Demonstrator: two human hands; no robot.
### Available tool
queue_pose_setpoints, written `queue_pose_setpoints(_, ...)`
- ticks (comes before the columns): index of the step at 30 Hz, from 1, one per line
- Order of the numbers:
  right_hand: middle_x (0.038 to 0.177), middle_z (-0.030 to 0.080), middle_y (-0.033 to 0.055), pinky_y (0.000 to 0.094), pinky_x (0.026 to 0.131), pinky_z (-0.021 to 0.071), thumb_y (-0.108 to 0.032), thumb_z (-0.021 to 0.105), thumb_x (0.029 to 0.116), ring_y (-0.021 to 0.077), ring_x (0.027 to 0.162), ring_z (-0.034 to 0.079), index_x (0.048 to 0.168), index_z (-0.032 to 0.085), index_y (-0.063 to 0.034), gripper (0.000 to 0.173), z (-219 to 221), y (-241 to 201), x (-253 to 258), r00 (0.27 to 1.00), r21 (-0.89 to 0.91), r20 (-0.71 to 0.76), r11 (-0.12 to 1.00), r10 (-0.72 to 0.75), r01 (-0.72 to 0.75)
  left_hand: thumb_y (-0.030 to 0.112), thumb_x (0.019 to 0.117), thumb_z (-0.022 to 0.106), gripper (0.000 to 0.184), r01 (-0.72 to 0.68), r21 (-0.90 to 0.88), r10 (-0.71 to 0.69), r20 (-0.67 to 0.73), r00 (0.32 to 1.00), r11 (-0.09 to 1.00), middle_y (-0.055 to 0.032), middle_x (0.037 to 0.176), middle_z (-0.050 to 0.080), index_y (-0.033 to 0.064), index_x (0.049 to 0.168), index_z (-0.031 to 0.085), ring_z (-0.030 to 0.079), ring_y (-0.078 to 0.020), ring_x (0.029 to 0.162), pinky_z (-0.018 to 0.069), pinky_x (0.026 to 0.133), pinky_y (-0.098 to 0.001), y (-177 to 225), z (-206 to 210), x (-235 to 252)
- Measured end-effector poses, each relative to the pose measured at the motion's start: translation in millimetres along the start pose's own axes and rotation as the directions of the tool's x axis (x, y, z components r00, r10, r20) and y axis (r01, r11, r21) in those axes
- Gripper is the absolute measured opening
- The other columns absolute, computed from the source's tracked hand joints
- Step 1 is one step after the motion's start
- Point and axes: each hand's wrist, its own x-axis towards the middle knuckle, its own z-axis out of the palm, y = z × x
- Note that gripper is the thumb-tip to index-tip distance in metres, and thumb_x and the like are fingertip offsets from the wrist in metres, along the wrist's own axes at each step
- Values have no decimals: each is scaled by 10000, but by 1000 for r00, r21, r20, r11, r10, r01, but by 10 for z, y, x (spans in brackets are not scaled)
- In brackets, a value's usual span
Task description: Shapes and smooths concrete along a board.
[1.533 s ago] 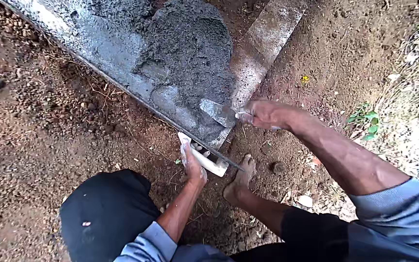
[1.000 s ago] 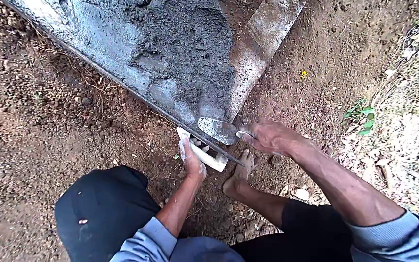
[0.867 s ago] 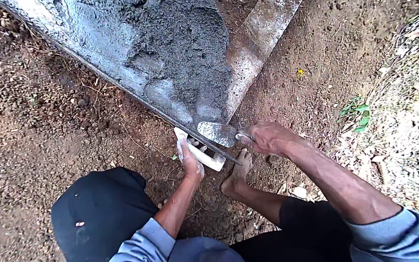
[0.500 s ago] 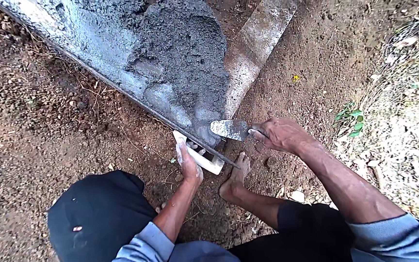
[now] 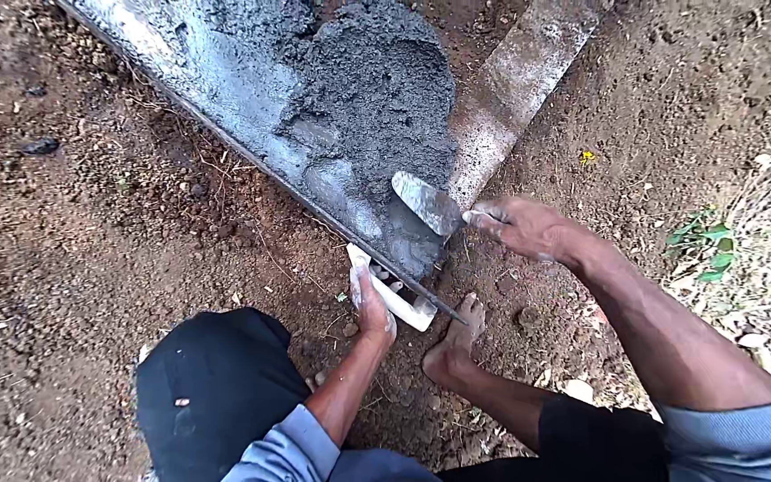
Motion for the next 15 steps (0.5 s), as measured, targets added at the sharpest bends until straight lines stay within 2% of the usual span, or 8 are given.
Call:
queue_pose_setpoints(2, 748, 608, 118, 542, 682, 476, -382, 409, 1118, 294, 727, 617, 919, 677, -54, 468, -184, -202, 255, 996, 17, -80, 999, -50, 52, 416, 1120, 312, 441, 2, 3, -2, 8, 1000, 1000, -89, 980, 593, 70, 1230, 563, 632, -218, 874, 578, 751, -422, -1, -2, 2)
queue_pose_setpoints(4, 800, 624, 136, 554, 718, 486, -407, 404, 1118, 313, 791, 635, 928, 675, -51, 486, -363, -490, 450, 1000, -54, 9, 998, -29, 30, 421, 1120, 311, 440, 4, 4, -4, 7, 1000, 1000, -89, 969, 589, 68, 1203, 560, 629, -218, 867, 574, 753, -421, -3, 1, 2)
queue_pose_setpoints(7, 793, 620, 120, 543, 709, 490, -412, 426, 1110, 301, 793, 635, 908, 671, -76, 463, -392, -700, 502, 989, -215, 150, 976, 0, 33, 419, 1118, 322, 435, 5, -4, -5, 7, 1000, 1000, -88, 950, 588, 68, 1187, 569, 629, -212, 842, 577, 733, -411, 1, 4, 0)
queue_pose_setpoints(9, 811, 643, 124, 567, 723, 517, -419, 430, 1105, 321, 823, 662, 934, 681, -85, 451, -278, -695, 404, 982, -285, 186, 958, 38, 17, 419, 1118, 320, 433, 8, -8, -8, 15, 1000, 1000, -86, 955, 584, 71, 1181, 568, 626, -213, 852, 577, 740, -420, -1, -1, 2)
queue_pose_setpoints(12, 859, 665, 138, 575, 767, 527, -422, 418, 1108, 338, 873, 675, 995, 684, -79, 448, -60, -598, 234, 973, -264, 218, 965, 72, -12, 435, 1114, 323, 447, 2, -6, -1, 29, 1000, 1000, -92, 974, 593, 75, 1240, 558, 631, -222, 876, 574, 755, -431, 15, -4, 11)
queue_pose_setpoints(15, 867, 670, 124, 561, 775, 535, -432, 414, 1106, 324, 888, 681, 1023, 686, -99, 438, 147, -465, 88, 969, -255, 232, 967, 82, -21, 416, 1119, 315, 426, 3, -5, -3, 22, 1000, 1000, -81, 948, 588, 81, 1224, 557, 629, -212, 847, 576, 734, -416, 22, -1, 10)
